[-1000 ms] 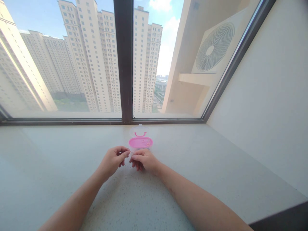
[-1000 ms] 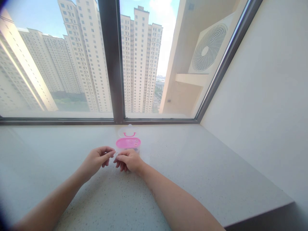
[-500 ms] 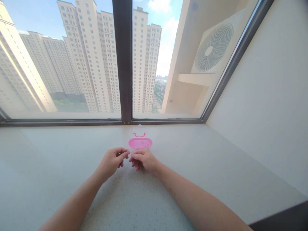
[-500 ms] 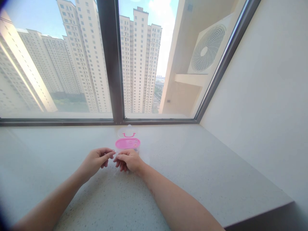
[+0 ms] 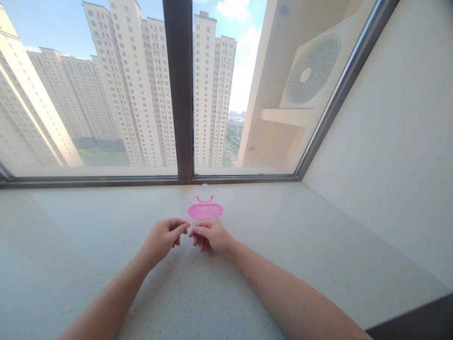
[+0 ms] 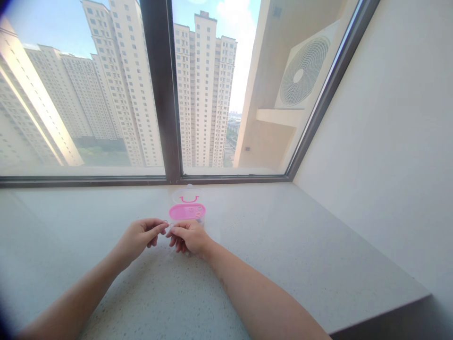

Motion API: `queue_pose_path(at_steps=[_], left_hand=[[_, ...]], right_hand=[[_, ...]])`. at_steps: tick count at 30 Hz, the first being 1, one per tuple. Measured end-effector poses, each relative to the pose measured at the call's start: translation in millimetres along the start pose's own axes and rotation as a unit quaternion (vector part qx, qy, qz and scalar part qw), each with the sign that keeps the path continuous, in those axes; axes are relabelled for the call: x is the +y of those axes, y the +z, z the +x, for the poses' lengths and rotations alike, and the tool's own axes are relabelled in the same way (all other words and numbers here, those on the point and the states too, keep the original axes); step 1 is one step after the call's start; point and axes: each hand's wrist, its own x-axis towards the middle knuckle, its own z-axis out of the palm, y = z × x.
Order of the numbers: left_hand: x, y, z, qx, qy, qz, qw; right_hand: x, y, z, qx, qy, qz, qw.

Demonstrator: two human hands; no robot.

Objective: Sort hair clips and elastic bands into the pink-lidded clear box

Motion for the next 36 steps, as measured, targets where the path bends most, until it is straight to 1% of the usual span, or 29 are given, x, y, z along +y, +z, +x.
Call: queue_pose_path(at_steps=[4,11,20,24,36], left_hand=[[1.0,-0.7,-0.6,-0.004,-0.002,0.005,1.0],[0.5,0.2,0.6,0.0,0.004,-0.019,1.0],[-2.2,0.0,0.9,-0.02,0.01,-0.021,1.0],[-1.4,-0.3,0.9,-0.018,0.004,-0.019,1.0],[-3.4,-1.5,0.9,-0.03,0.016,0.001,0.999]], right_hand=[[0.2,0.3,0.2,-0.001,0.004,-0.003,1.0],[0.0,-0.6,0.2,0.004,-0.003,-0.011,1.0],[-0.2,-1.6,0.4,0.008,-0.009,-0.005,1.0],[-0.5,-1.6,0.8,0.005,-0.01,0.005,1.0],[2.9,-1.8,1.4,0.002,-0.017,0.032,0.999]])
